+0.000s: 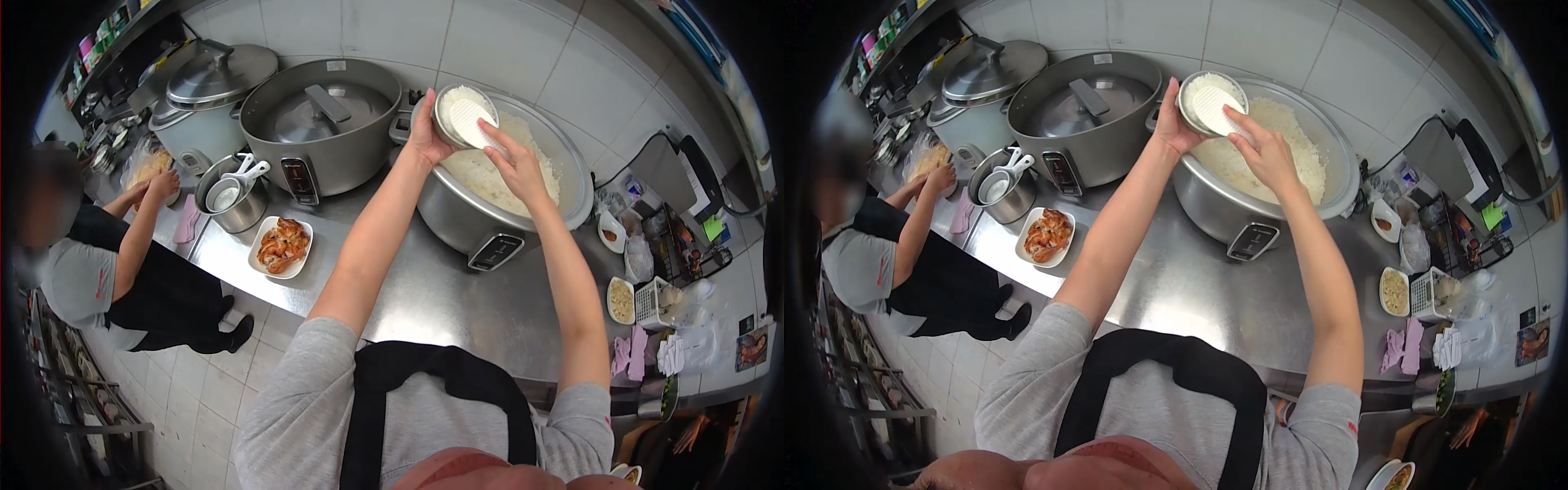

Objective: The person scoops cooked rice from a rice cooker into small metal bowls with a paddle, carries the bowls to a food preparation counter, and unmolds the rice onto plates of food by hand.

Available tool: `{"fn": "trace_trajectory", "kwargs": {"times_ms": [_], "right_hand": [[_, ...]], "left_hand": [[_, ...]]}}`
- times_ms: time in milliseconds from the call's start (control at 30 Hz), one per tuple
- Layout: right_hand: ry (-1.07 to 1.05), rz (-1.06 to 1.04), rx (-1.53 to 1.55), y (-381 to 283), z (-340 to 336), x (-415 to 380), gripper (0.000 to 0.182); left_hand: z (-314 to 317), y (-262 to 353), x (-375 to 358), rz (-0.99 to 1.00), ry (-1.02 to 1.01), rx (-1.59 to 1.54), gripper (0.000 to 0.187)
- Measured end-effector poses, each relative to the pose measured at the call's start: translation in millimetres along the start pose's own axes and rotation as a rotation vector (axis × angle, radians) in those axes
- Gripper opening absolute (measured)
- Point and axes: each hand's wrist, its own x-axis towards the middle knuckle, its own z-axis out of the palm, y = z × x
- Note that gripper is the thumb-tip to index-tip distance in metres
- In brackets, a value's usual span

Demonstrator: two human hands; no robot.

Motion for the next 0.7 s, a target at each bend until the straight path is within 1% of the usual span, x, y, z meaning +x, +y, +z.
{"fn": "trace_trajectory", "kwargs": {"times_ms": [33, 67, 100, 133, 200, 233, 267, 300, 333, 367, 400, 433, 467, 500, 533, 567, 600, 633, 667, 700], "right_hand": [[0.0, -0.011, 0.001, 1, 2, 1, 0.038], [-0.014, 0.094, -0.025, 1, 5, -3, 0.039], [-0.033, 0.197, -0.045, 0, 10, -6, 0.039], [-0.049, 0.183, -0.03, 7, 12, 0, 0.039], [0.054, -0.386, 0.114, 25, 21, 18, 0.039], [-0.108, 0.003, 0.421, -6, 5, 15, 0.039], [-0.284, 0.402, 0.7, -47, -23, 9, 0.039], [-0.165, 0.357, 0.875, -64, -25, 1, 0.042], [-0.067, 0.416, 0.95, -65, -22, -13, 0.045], [0.027, 0.477, 1.023, -65, -20, -28, 0.049], [0.001, 0.445, 1.092, -68, -13, -44, 0.051], [-0.017, 0.415, 1.159, -69, -5, -62, 0.053], [-0.032, 0.457, 1.115, -70, 7, -81, 0.056], [-0.098, 0.458, 1.134, -72, 17, -93, 0.057], [-0.143, 0.523, 1.152, -74, 28, -102, 0.06], [-0.157, 0.544, 1.165, -75, 39, -108, 0.059], [-0.163, 0.57, 1.176, -77, 47, -114, 0.058], [-0.163, 0.577, 1.142, -77, 54, -119, 0.056], [-0.155, 0.587, 1.105, -76, 56, -124, 0.055], [-0.17, 0.597, 1.097, -74, 56, -130, 0.053]], "left_hand": [[-1, -2, 2, 0.024, -0.056, 0.008, 0.062], [-5, -5, 2, 0.04, -0.103, 0.014, 0.062], [-6, -2, -3, 0.043, -0.088, 0.1, 0.06], [-6, 1, -10, 0.064, -0.071, 0.103, 0.06], [-9, 4, -29, 0.127, -0.122, 0.054, 0.06], [-11, 4, -42, 0.152, -0.142, 0.003, 0.061], [-6, 5, -62, 0.223, -0.144, 0.017, 0.064], [-9, 5, -81, 0.254, -0.121, 0.01, 0.066], [-14, 3, -104, 0.29, -0.094, 0.002, 0.069], [-28, -1, -129, 0.283, 0.034, -0.034, 0.065], [-47, -6, -153, 0.278, 0.155, -0.068, 0.06], [-62, -16, -178, 0.271, 0.28, -0.031, 0.059], [-77, -26, -200, 0.25, 0.397, 0.005, 0.057], [-95, -37, -219, 0.189, 0.488, -0.031, 0.055], [-113, -45, -233, 0.121, 0.573, -0.072, 0.052], [-135, -52, -242, 0.119, 0.577, -0.07, 0.052], [-155, -58, -248, 0.133, 0.666, 0.147, 0.049], [-158, -55, -252, 0.14, 0.743, 0.371, 0.046], [-162, -45, -255, 0.16, 0.758, 0.641, 0.044], [-153, -25, -258, 0.177, 0.753, 0.911, 0.042]]}}
